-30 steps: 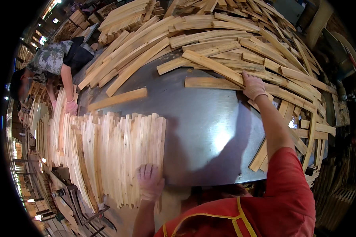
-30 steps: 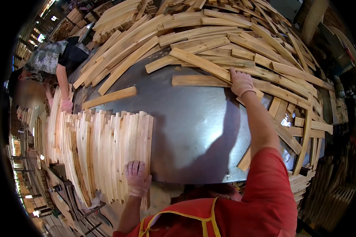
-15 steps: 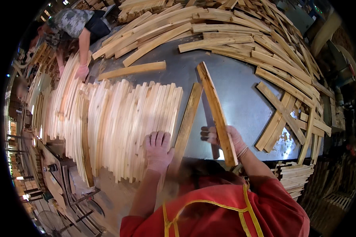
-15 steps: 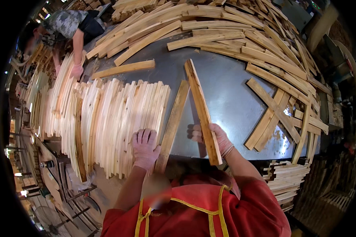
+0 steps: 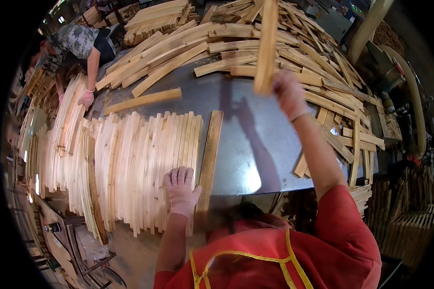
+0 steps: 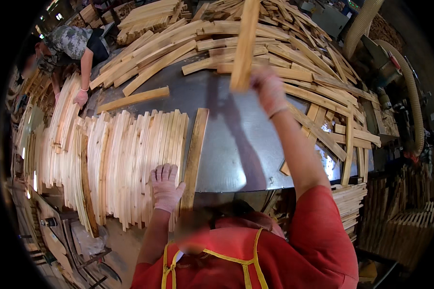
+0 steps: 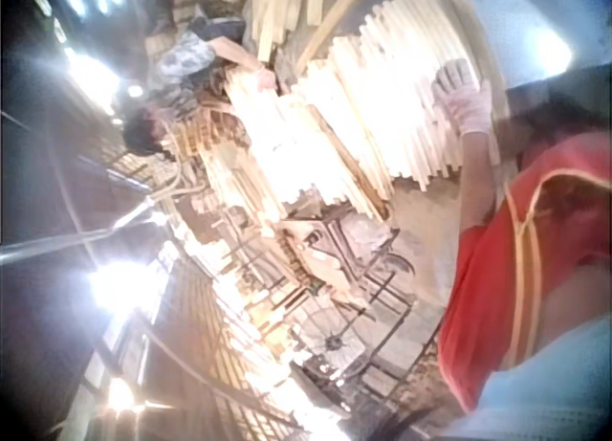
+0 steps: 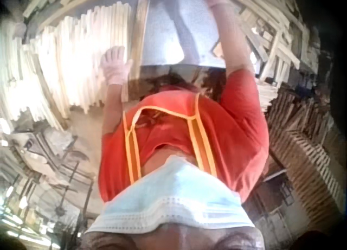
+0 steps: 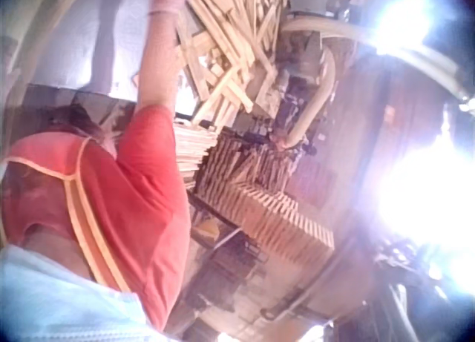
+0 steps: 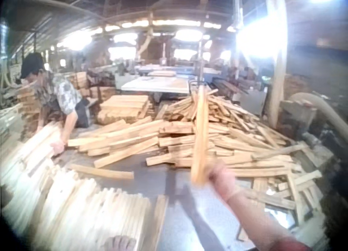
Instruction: The person picks up individual wooden planks from a large pile on a metal table and stacks them neatly in a growing pile. The person handles the wood by hand, repeatedly picking up pieces and placing them in an organized stack.
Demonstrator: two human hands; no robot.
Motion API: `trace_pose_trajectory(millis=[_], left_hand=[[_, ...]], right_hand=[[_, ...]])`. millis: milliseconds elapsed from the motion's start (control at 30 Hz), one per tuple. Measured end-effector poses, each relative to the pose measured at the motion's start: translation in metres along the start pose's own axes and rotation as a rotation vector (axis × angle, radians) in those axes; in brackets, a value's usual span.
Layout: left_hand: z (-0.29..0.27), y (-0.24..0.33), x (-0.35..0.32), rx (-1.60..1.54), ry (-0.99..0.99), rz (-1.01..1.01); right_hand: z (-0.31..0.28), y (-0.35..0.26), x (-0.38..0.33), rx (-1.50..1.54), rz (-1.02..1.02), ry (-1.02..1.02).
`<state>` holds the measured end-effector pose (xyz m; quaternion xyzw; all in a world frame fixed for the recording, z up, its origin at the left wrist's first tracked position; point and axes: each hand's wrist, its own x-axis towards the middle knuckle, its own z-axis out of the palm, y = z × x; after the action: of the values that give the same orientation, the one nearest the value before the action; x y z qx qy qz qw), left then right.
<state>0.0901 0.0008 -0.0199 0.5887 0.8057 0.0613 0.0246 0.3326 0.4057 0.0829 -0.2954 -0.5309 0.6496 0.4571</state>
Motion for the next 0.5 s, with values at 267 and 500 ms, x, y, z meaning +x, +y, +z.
trace_pose_trajectory(millis=[267, 500], left_hand=[[-0.003, 0.071, 0.014, 0.105, -0.139, 0.062], [-0.012, 0.057, 0.007, 0.269, -0.228, 0.047]], right_hand=[[-0.189, 0.044, -0.001, -1.722, 0.103, 0.077], [-0.218, 0.034, -0.024, -1.848, 0.622, -0.101]])
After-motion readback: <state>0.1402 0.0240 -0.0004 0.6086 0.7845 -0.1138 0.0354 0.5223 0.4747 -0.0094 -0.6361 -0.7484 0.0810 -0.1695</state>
